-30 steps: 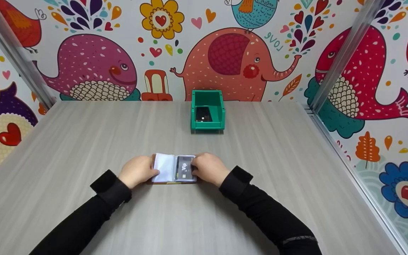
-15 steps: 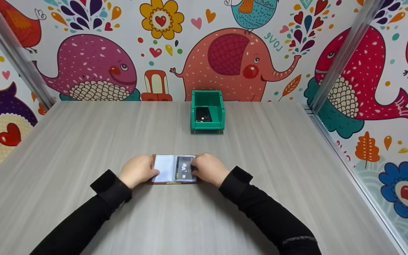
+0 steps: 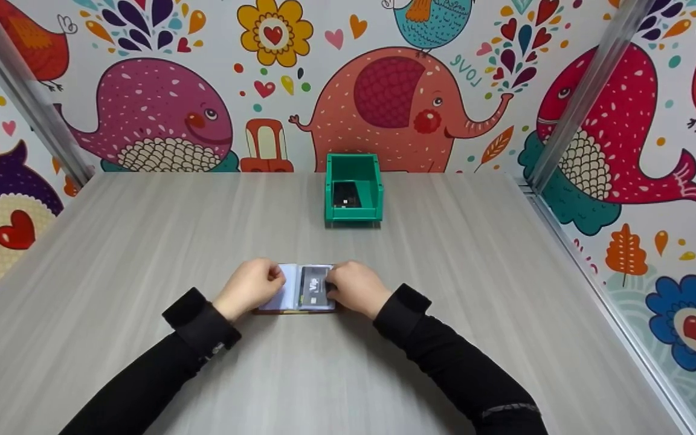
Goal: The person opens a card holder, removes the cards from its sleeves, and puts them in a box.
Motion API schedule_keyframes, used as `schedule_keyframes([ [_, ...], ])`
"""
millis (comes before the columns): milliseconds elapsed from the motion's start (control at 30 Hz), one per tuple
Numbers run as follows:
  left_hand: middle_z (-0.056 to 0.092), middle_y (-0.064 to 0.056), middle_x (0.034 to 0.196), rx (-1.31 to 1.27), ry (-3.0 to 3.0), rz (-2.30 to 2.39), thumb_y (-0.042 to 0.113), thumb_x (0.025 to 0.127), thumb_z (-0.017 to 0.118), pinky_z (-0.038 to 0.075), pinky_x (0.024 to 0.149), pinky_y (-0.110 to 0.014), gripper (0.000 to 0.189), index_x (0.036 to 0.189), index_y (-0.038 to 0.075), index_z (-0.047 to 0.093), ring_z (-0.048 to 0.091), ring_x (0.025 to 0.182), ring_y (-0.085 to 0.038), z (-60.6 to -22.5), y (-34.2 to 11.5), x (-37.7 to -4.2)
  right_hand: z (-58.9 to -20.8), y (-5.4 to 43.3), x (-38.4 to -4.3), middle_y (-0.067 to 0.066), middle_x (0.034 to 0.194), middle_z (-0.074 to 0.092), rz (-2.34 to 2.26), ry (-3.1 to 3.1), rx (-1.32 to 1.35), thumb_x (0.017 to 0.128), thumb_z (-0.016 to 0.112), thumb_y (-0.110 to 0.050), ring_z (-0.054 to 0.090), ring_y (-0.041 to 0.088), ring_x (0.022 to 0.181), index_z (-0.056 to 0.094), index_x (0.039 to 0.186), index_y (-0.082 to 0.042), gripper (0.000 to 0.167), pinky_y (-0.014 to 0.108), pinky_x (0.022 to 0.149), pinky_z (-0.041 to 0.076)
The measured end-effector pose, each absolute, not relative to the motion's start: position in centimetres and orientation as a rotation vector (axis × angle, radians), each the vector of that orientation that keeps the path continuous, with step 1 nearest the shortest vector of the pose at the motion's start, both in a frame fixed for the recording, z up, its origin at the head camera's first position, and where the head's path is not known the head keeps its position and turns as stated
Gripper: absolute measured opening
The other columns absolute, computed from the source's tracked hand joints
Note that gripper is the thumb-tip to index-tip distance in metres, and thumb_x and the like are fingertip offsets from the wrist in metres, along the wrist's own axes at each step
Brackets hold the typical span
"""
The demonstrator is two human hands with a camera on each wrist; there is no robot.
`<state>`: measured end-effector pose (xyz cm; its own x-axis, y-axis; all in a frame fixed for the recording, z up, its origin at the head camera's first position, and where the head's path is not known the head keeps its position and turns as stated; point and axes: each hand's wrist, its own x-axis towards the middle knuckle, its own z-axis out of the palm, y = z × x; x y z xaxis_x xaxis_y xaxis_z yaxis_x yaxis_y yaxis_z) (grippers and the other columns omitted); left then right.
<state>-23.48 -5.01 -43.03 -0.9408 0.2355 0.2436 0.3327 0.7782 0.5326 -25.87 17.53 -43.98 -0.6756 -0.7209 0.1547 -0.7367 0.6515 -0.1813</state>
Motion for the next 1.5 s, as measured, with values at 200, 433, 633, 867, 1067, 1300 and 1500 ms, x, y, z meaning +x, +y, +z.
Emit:
schedule_keyframes([
  [200,0.067,-0.009,0.076,-0.436,-2.85,-1.043,0.001,0.083,0.063,0.052,0.073,-0.038,0.011,0.076,0.001,0.072,0.062,0.072,-0.025,-43.0,-4.3,-23.9,-43.9,17.5,-25.9,0.013,0.101,0.072,0.371,-2.773,1.243,0.083,0.077,-0.003,0.068,0.026,0.097,0.074,0.102,0.003,0.02,0.04,0.084,0.054],
  [433,0.071,-0.009,0.083,-0.377,-2.887,-1.105,0.003,0.082,0.063,0.046,0.09,-0.044,0.012,0.082,0.001,0.074,0.065,0.084,-0.031,-42.9,-3.7,-24.1,-43.9,17.6,-25.8,0.014,0.101,0.071,0.376,-2.769,1.243,0.083,0.077,-0.003,0.068,0.026,0.098,0.073,0.101,0.003,0.02,0.041,0.085,0.054],
  [633,0.07,-0.003,0.08,-0.293,-2.945,-1.155,0.003,0.077,0.065,0.046,0.088,-0.036,0.012,0.083,0.004,0.075,0.064,0.083,-0.027,-42.9,-3.5,-24.3,-43.9,17.6,-25.7,0.015,0.104,0.071,0.379,-2.781,1.233,0.083,0.077,-0.003,0.067,0.028,0.101,0.073,0.103,0.003,0.021,0.041,0.088,0.053],
  [867,0.062,0.005,0.062,-0.202,-3.015,-1.207,0.003,0.078,0.064,0.049,0.079,-0.027,0.008,0.076,0.008,0.071,0.063,0.067,-0.018,-42.6,-3.3,-24.5,-43.9,17.5,-25.6,0.015,0.104,0.071,0.37,-2.789,1.225,0.083,0.076,-0.003,0.067,0.028,0.1,0.073,0.104,0.003,0.022,0.041,0.088,0.053],
  [1067,0.067,0.003,0.06,-0.175,-3.013,-1.253,0.003,0.077,0.063,0.048,0.08,-0.021,0.011,0.078,0.007,0.074,0.065,0.06,-0.012,-42.6,-3.2,-24.6,-44.0,17.5,-25.7,0.016,0.107,0.071,0.365,-2.807,1.201,0.084,0.077,-0.004,0.067,0.029,0.102,0.073,0.106,0.003,0.024,0.042,0.089,0.053],
  [1300,0.065,-0.01,0.063,0.006,-2.84,-1.821,-0.008,0.078,0.054,0.053,0.051,-0.02,0.013,0.081,-0.007,0.066,0.062,0.05,-0.01,-42.8,-2.9,-24.9,-44.1,17.6,-25.7,0.016,0.103,0.071,0.367,-2.765,1.216,0.082,0.077,-0.002,0.067,0.029,0.099,0.073,0.104,0.005,0.023,0.041,0.087,0.053],
  [1500,0.06,-0.008,0.061,0.065,-2.829,-1.893,-0.01,0.079,0.051,0.052,0.049,-0.02,0.01,0.078,-0.003,0.059,0.056,0.045,-0.008,-43.1,-2.5,-25.2,-44.2,17.6,-25.7,0.016,0.104,0.071,0.367,-2.775,1.211,0.082,0.077,-0.002,0.067,0.029,0.1,0.074,0.105,0.004,0.024,0.042,0.088,0.053],
])
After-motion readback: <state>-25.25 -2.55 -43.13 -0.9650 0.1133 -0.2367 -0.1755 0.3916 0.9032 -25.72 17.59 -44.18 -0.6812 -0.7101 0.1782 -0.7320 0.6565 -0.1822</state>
